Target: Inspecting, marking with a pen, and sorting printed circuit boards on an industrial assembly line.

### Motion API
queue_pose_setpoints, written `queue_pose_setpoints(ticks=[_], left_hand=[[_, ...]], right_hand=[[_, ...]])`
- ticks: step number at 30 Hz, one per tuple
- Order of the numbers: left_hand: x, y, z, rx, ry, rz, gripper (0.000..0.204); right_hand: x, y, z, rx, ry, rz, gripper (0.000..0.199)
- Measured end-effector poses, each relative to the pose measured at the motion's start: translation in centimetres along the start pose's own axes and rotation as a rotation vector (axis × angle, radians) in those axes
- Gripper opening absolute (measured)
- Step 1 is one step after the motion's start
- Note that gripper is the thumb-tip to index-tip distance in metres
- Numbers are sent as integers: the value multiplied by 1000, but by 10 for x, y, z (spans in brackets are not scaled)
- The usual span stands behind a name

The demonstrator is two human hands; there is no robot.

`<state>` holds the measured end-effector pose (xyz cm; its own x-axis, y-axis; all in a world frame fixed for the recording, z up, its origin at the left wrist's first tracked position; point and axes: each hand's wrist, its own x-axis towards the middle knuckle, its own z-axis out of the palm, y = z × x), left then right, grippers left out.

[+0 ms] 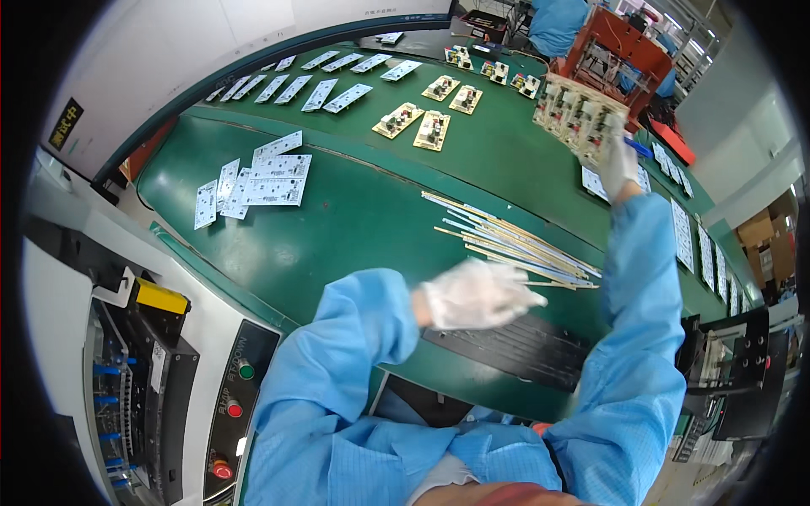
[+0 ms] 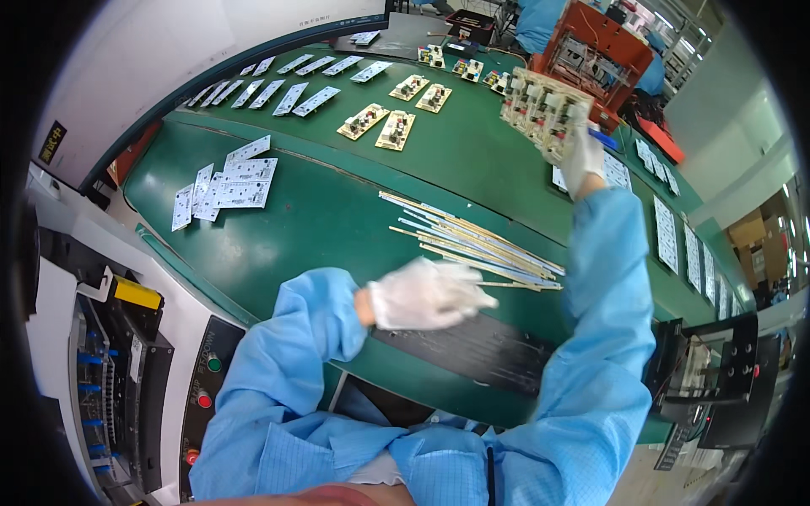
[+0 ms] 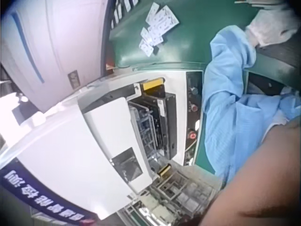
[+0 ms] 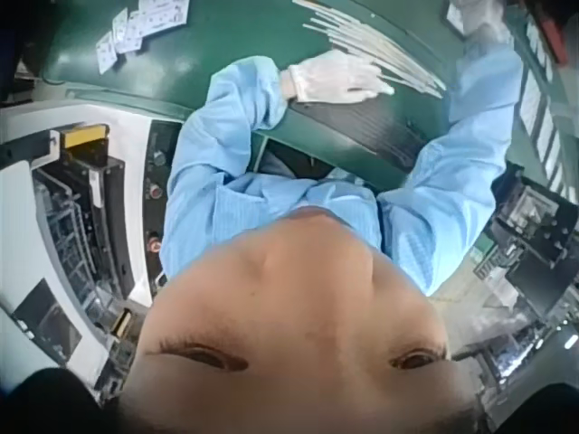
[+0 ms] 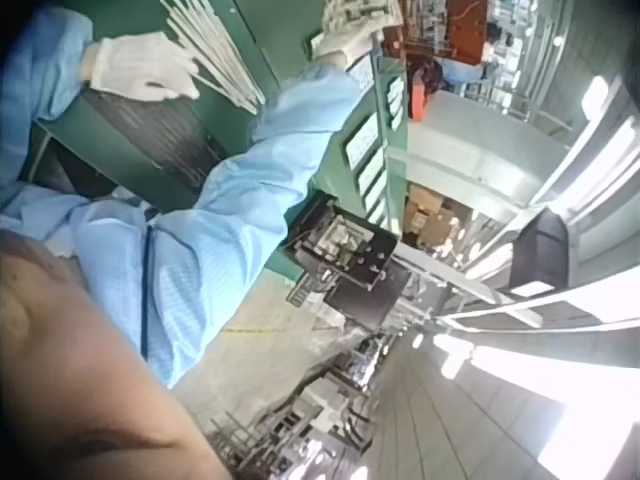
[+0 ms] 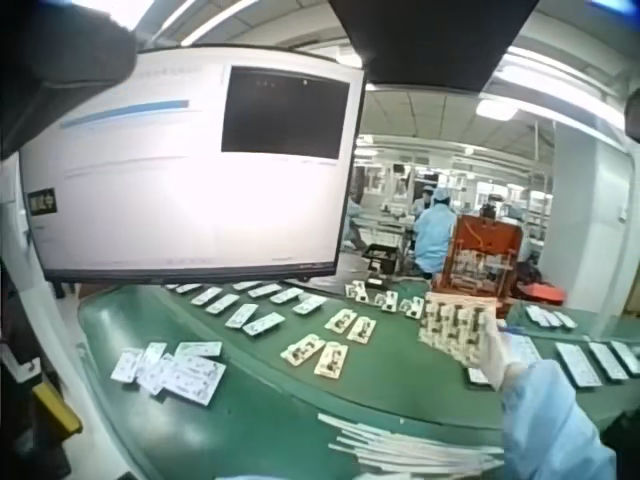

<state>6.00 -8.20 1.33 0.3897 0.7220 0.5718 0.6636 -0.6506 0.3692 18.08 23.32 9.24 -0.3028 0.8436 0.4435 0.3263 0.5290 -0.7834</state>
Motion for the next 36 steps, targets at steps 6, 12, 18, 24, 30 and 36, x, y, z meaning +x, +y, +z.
queue_pose_setpoints(ticks=[6, 12, 18, 24, 30, 36], left_hand=[[27, 18, 32, 248, -173, -109, 35], [3, 53, 21, 307, -164, -24, 29], [-86, 148, -44, -30, -251, -240, 62], [-159, 186, -57, 131, -30, -585, 65], [-184, 179, -61, 241, 140, -667, 59], [-173, 159, -69, 318, 265, -577, 69]], right_hand=[[-115, -91, -96, -172, -4, -519, 31], [-214, -153, -92, 376, -376, -7, 25], [-262, -155, 18, 429, -667, -167, 25], [-323, -150, 111, -307, -514, -798, 19], [-309, -172, 113, -443, -498, -653, 34], [-232, -141, 0, 79, -564, -394, 27]])
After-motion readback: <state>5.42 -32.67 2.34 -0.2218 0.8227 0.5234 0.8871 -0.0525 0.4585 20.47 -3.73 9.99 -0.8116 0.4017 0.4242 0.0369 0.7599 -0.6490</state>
